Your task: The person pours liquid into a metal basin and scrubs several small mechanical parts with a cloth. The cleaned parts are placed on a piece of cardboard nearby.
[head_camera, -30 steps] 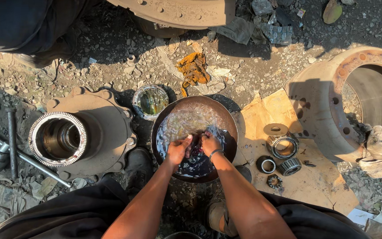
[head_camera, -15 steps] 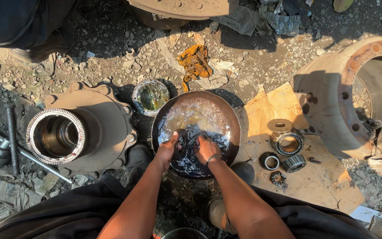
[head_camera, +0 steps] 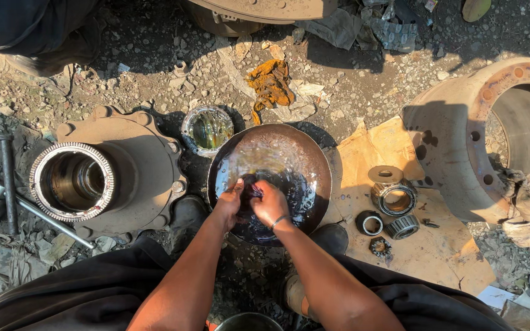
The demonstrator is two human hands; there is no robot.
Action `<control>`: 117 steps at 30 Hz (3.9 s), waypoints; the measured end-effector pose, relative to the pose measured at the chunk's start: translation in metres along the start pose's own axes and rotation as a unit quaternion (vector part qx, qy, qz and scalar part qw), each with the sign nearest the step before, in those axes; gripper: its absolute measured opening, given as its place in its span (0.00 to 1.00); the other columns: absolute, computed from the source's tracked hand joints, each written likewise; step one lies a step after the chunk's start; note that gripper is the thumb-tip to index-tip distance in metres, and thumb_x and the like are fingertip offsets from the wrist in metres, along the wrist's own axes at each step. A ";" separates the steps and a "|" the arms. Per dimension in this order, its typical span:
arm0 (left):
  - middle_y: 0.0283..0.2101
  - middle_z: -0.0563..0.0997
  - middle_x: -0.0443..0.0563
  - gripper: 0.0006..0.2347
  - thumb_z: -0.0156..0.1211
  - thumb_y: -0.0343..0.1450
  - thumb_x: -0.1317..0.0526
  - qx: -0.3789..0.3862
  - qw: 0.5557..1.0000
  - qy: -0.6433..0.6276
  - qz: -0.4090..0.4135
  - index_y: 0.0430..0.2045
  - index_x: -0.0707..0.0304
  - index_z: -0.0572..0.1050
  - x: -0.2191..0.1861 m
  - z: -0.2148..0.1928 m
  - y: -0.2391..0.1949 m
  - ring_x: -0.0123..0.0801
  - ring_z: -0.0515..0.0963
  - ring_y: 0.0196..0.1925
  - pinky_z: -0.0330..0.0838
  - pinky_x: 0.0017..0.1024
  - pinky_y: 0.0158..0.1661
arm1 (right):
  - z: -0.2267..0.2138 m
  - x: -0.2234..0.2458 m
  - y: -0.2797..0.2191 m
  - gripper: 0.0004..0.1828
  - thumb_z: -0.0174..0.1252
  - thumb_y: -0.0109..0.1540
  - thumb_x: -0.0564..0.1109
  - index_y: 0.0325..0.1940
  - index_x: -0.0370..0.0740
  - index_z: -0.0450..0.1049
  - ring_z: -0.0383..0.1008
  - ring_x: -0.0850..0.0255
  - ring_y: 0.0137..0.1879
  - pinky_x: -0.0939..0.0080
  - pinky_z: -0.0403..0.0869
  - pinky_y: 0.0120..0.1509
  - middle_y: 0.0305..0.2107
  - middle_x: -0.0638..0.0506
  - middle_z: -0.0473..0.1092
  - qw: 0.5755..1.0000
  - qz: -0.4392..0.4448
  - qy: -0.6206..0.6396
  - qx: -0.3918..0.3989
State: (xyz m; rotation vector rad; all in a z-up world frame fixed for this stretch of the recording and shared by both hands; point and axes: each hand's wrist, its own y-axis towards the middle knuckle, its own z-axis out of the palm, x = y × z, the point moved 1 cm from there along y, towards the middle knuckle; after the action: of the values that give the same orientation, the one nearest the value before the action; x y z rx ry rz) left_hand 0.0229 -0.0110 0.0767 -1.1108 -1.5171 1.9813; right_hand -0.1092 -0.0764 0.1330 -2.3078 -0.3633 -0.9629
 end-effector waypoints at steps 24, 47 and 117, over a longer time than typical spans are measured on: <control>0.55 0.78 0.36 0.18 0.41 0.75 0.46 0.001 0.999 -0.037 0.031 0.58 0.42 0.69 -0.003 -0.003 -0.001 0.41 0.78 0.51 0.73 0.69 0.38 | 0.025 -0.023 0.023 0.27 0.55 0.55 0.34 0.60 0.37 0.72 0.76 0.40 0.56 0.50 0.76 0.60 0.53 0.35 0.74 0.961 -0.246 -0.084 -0.096; 0.43 0.78 0.50 0.19 0.50 0.76 0.42 0.019 0.996 -0.084 0.038 0.56 0.45 0.71 0.008 -0.011 -0.002 0.42 0.78 0.40 0.70 0.59 0.34 | 0.013 -0.027 0.020 0.49 0.56 0.57 0.37 0.80 0.44 0.42 0.60 0.44 0.72 0.53 0.65 0.72 0.78 0.46 0.37 0.959 0.006 -0.199 0.202; 0.68 0.69 0.70 0.46 0.63 0.74 0.37 -0.063 0.985 0.104 0.124 0.73 0.64 0.37 -0.012 0.029 0.008 0.55 0.71 0.70 0.67 0.50 0.65 | -0.023 -0.016 0.026 0.40 0.73 0.50 0.47 0.66 0.47 0.70 0.73 0.44 0.54 0.47 0.73 0.57 0.49 0.37 0.71 0.958 -0.035 -0.191 0.213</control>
State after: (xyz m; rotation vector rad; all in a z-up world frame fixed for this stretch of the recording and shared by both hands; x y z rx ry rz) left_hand 0.0083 -0.0397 0.0756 -1.5738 -1.4699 1.8703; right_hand -0.1217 -0.1114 0.1234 -2.0739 -0.7385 -0.4065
